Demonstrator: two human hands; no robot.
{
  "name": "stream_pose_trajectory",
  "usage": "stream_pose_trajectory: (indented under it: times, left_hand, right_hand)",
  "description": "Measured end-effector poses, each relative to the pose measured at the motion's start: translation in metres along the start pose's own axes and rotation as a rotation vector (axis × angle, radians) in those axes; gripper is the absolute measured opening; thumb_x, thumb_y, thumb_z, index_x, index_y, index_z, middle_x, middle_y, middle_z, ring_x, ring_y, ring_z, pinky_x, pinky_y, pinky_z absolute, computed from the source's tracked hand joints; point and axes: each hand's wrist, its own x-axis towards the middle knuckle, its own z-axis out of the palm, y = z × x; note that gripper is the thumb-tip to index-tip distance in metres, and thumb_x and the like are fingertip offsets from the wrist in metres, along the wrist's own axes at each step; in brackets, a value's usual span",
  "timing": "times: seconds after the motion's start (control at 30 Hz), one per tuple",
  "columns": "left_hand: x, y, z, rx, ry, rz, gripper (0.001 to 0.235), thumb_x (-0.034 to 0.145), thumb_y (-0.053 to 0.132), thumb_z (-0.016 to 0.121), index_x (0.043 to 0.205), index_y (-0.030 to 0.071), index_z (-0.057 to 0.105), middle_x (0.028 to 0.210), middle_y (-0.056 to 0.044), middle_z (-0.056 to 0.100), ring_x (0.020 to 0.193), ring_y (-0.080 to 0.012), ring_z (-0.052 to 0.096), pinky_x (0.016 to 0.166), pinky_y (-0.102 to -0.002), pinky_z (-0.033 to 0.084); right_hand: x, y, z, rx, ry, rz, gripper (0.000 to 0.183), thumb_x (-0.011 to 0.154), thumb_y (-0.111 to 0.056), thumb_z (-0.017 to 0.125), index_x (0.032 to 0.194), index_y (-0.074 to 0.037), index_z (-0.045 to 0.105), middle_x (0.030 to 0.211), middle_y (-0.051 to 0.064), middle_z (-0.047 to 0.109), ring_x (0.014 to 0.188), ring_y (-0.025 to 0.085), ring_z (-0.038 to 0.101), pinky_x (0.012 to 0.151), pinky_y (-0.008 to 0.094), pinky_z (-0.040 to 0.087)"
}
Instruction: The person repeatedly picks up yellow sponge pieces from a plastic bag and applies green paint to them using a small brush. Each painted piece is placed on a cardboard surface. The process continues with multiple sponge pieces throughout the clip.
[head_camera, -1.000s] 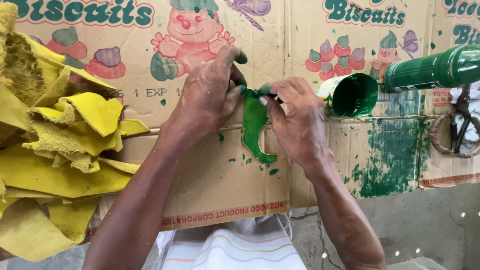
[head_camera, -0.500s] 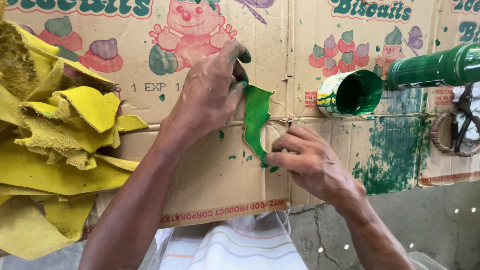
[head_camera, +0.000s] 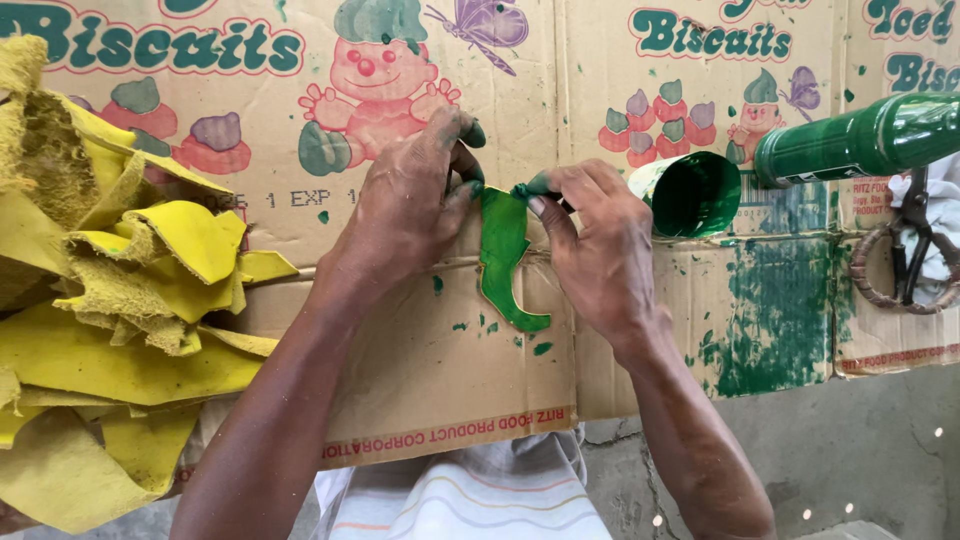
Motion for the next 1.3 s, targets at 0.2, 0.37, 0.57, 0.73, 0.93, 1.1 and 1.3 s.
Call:
stream_pose_trajectory:
  times: [0.2,0.37,0.57,0.73,0.93,1.1,1.3]
  left_hand:
    - [-0.003,-0.003,-0.002,0.132,0.023,0.124,0.029,0.087,-0.007,0.062,0.113,0.002,0.067,0.107,-0.016,0.069,0.108,-0.0342,0.064,0.095,-0.045,0.05]
    - [-0.006,0.008,-0.009,0.184,-0.022,0.107,0.043,0.086,-0.009,0.057,0.125,0.002,0.068,0.127,-0.016,0.061,0.126,-0.0328,0.054,0.109,-0.043,0.045]
    - [-0.005,0.029,-0.008,0.502,-0.212,0.279,0.064,0.07,-0.009,0.059,0.125,0.019,0.073,0.152,-0.02,0.045,0.137,-0.0428,0.038,0.113,-0.048,0.033]
    - [-0.006,0.037,-0.013,0.617,-0.376,0.161,0.049,0.076,-0.004,0.063,0.119,0.019,0.073,0.153,-0.019,0.039,0.144,-0.0428,0.03,0.118,-0.056,0.022]
    - [-0.017,0.042,-0.017,0.658,-0.345,0.259,0.057,0.065,-0.004,0.064,0.119,0.012,0.073,0.147,-0.021,0.047,0.14,-0.0421,0.036,0.115,-0.055,0.025]
    - [-0.016,0.042,-0.017,0.577,-0.323,0.322,0.03,0.071,0.001,0.066,0.099,0.011,0.073,0.123,-0.014,0.061,0.128,-0.0351,0.05,0.111,-0.048,0.037]
    - [-0.01,0.051,-0.028,0.572,-0.375,0.157,0.031,0.063,0.01,0.074,0.093,0.009,0.066,0.097,-0.009,0.061,0.103,-0.0317,0.059,0.089,-0.045,0.048]
  right_hand:
    - [-0.031,-0.021,-0.041,0.055,-0.293,0.073,0.018,0.085,0.0,0.069,0.103,-0.003,0.069,0.096,0.012,0.065,0.088,0.03,0.066,0.073,0.041,0.051]
    - [-0.036,-0.026,-0.053,0.02,-0.226,0.117,0.014,0.087,-0.007,0.074,0.099,-0.003,0.069,0.092,0.011,0.065,0.083,0.03,0.064,0.071,0.041,0.05]
    - [-0.039,-0.024,-0.062,0.065,-0.129,0.036,0.021,0.085,-0.004,0.075,0.105,-0.003,0.069,0.095,0.01,0.067,0.085,0.027,0.067,0.069,0.038,0.052]
    - [-0.038,-0.02,-0.067,0.101,-0.108,-0.014,0.02,0.084,-0.004,0.078,0.101,-0.003,0.068,0.095,0.01,0.067,0.086,0.027,0.066,0.071,0.037,0.053]
    - [-0.037,-0.014,-0.071,0.131,-0.098,-0.025,0.019,0.083,-0.004,0.078,0.099,-0.005,0.067,0.095,0.008,0.067,0.087,0.027,0.066,0.073,0.037,0.052]
    - [-0.031,-0.014,-0.072,0.153,-0.119,-0.031,0.021,0.082,-0.004,0.079,0.099,-0.005,0.069,0.094,0.008,0.067,0.084,0.026,0.065,0.069,0.037,0.052]
    - [-0.014,0.0,-0.077,0.221,-0.117,-0.055,0.021,0.08,-0.004,0.08,0.098,-0.007,0.07,0.093,0.007,0.067,0.084,0.026,0.067,0.07,0.035,0.054]
